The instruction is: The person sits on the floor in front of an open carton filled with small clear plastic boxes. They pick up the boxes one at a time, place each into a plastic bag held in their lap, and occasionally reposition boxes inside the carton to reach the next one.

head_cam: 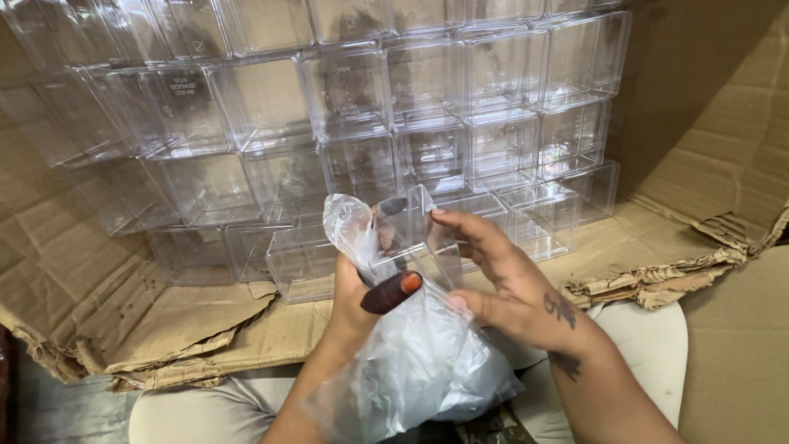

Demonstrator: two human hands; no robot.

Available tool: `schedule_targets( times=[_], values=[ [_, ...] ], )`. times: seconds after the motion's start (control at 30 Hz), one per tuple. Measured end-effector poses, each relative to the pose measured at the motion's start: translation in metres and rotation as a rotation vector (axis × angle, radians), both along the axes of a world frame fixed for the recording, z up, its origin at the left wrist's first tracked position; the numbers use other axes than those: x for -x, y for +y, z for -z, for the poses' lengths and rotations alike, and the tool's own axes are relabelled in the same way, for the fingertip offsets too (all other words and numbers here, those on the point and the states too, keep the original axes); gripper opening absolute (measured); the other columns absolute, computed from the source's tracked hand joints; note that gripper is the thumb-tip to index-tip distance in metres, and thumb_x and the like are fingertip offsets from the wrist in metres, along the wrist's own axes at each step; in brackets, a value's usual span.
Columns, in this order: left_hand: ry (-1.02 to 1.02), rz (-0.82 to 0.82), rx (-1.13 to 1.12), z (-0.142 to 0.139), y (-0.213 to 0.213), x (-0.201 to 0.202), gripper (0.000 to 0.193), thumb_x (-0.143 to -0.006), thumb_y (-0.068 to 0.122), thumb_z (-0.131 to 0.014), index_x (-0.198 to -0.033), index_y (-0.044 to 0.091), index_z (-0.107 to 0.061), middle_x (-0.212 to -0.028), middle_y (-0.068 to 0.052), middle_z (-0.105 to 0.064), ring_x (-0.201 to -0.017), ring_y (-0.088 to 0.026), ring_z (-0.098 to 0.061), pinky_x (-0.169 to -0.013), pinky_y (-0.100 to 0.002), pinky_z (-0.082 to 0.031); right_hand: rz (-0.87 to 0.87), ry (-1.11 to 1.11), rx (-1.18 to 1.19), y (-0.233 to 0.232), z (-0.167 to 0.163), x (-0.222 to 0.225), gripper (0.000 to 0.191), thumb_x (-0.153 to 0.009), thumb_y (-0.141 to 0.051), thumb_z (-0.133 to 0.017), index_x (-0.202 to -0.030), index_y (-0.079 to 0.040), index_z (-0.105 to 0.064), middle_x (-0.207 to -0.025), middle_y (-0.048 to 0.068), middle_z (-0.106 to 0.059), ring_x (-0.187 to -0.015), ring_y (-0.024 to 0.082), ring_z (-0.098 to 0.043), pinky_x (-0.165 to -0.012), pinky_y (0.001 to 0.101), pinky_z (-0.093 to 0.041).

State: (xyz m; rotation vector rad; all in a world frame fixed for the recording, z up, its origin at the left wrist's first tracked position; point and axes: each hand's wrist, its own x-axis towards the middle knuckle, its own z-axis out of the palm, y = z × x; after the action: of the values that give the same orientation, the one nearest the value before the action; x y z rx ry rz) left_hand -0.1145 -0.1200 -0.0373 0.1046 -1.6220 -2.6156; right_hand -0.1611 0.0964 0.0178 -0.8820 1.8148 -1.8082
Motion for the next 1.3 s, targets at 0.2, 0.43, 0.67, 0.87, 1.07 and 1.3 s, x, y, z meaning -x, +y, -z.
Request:
schedule_targets(
  times=[0.2,0.43,0.67,0.87,1.07,1.3],
  values=[
    [0.066,0.055,-0.126,-0.021,0.006,-0.002,0.099,-0.066,0.028,-0.092,-0.148,-0.002,-0.043,-0.128,-0.011,-0.060,-0.122,-0.023,-0.061,-0.105,-0.039,-0.053,-0.011,0.059,0.024,0.007,0.005,0.008,0.076,-0.090,-0.017,-0.080,-0.155,-0.006,-0.042,-0.162,0.015,-0.045,-0.150,0.029,-0.047,-0.126,0.0476,-0.040],
    [0.051,0.137,-0.201,-0.035,0.011,-0.004,0.110,-0.062,0.021,-0.097,-0.154,-0.003,-0.041,-0.117,-0.006,-0.052,-0.118,-0.025,-0.063,-0.100,-0.038,-0.054,0.074,-0.397,0.304,-0.011,0.007,0.000,0.101,-0.084,-0.037,-0.086,-0.160,-0.010,-0.025,-0.143,0.010,-0.045,-0.134,0.026,-0.052,-0.108,0.0444,-0.049],
    [-0.056,-0.010,0.188,-0.031,0.005,-0.003,0.089,-0.064,0.017,-0.098,-0.142,0.000,-0.058,-0.108,-0.004,-0.060,-0.096,-0.014,-0.060,-0.080,-0.030,-0.051,0.255,-0.531,0.419,-0.003,0.012,0.013,0.084,-0.084,-0.026,-0.086,-0.150,-0.001,-0.042,-0.129,0.012,-0.057,-0.116,0.023,-0.063,-0.096,0.0370,-0.055],
    [-0.259,0.004,0.666,-0.037,-0.024,0.006,0.032,-0.074,0.020,-0.092,-0.096,0.003,-0.077,-0.081,-0.001,-0.074,-0.073,-0.005,-0.061,-0.065,-0.024,-0.052,0.596,-0.057,-0.390,0.010,0.000,0.031,0.060,-0.085,-0.023,-0.084,-0.138,-0.005,-0.063,-0.131,0.003,-0.070,-0.085,0.018,-0.054,-0.074,0.0311,-0.049],
    [-0.304,-0.045,0.361,-0.037,-0.017,0.001,0.012,-0.081,0.006,-0.081,-0.093,0.003,-0.078,-0.081,0.001,-0.072,-0.073,-0.006,-0.063,-0.064,-0.025,-0.053,0.263,0.551,-0.643,0.023,-0.026,0.024,0.053,-0.076,-0.032,-0.086,-0.123,-0.011,-0.072,-0.132,0.009,-0.064,-0.128,0.030,-0.055,-0.104,0.0438,-0.044],
    [-0.156,0.022,0.307,-0.032,0.003,-0.003,0.019,-0.082,-0.001,-0.073,-0.100,0.004,-0.074,-0.085,0.002,-0.069,-0.074,-0.006,-0.063,-0.064,-0.025,-0.054,0.332,0.526,-0.518,0.025,-0.035,0.012,0.040,-0.091,-0.027,-0.072,-0.127,-0.008,-0.070,-0.144,0.009,-0.056,-0.139,0.030,-0.046,-0.115,0.0426,-0.038]
  ],
)
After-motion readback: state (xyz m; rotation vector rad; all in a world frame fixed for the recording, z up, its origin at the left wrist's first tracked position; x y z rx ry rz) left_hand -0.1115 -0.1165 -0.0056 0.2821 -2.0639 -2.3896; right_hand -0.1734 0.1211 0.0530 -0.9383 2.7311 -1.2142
